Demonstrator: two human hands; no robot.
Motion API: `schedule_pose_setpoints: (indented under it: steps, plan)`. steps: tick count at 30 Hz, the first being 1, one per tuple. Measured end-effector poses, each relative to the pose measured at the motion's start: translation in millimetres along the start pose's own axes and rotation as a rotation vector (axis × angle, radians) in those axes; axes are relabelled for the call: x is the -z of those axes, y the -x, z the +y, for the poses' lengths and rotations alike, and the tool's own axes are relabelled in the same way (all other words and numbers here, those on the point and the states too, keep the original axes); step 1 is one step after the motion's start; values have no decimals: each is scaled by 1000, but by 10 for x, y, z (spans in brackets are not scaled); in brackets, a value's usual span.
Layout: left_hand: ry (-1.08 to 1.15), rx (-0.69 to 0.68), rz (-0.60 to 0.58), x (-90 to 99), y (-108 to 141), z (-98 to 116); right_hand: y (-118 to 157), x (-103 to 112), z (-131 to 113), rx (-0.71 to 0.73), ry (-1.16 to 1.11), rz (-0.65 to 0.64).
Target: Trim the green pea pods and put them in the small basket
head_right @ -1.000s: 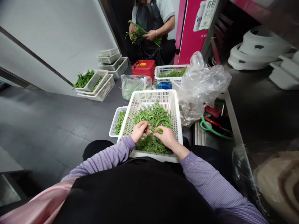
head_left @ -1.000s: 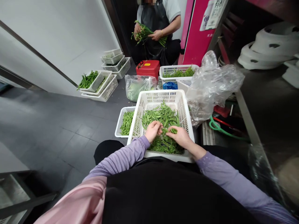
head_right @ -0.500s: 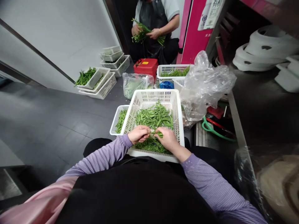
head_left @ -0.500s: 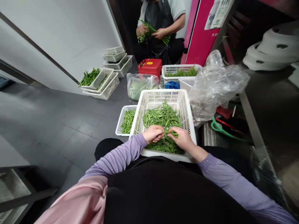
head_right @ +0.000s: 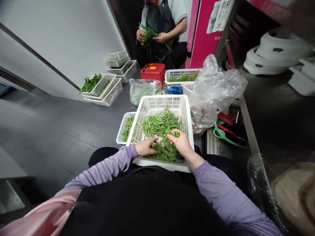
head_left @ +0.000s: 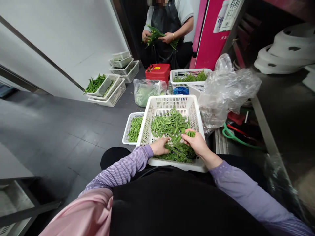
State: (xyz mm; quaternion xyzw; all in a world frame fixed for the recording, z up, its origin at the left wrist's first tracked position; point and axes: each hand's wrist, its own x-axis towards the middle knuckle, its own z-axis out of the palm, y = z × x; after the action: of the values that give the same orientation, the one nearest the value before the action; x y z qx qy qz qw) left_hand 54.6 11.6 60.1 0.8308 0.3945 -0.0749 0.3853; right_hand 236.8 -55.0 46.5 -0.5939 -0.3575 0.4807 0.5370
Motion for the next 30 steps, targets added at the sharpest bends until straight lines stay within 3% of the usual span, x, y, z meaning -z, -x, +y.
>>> schedule_pose_setpoints:
  steps: [4,6,8,10,13,15,17,20,22,25,27,30]
  plan:
    - [143,-118,-95,92,-32,296,33,-12,-17,14,141,-25]
    - [46,-142,-48,109,-63,357,47,23,-47,144,357,56]
    - [-57,-165,8,142,-83,368,50,75,-79,367,614,67]
    - [-106,-186,-9,204,-87,369,37,121,-100,542,804,-98]
    - [-132,-282,-19,325,-90,425,-4,147,-108,574,843,-378]
    - [-143,-360,51,369,-115,498,-30,129,-108,491,708,-377]
    - [-121,-372,215,343,-169,552,-49,97,-106,313,460,-302]
    - [-84,-258,441,157,-268,476,-98,116,-109,5,5,-129]
    - [-163,-113,354,-23,-311,283,-169,235,-136,-85,-280,63]
    - [-365,170,16,-266,-357,-99,-301,516,-228,-119,-609,299]
    - [-432,243,14,-385,-440,-283,-361,647,-287,-145,-714,308]
    - [-338,235,118,-535,-707,-345,-382,623,-309,-198,-670,174]
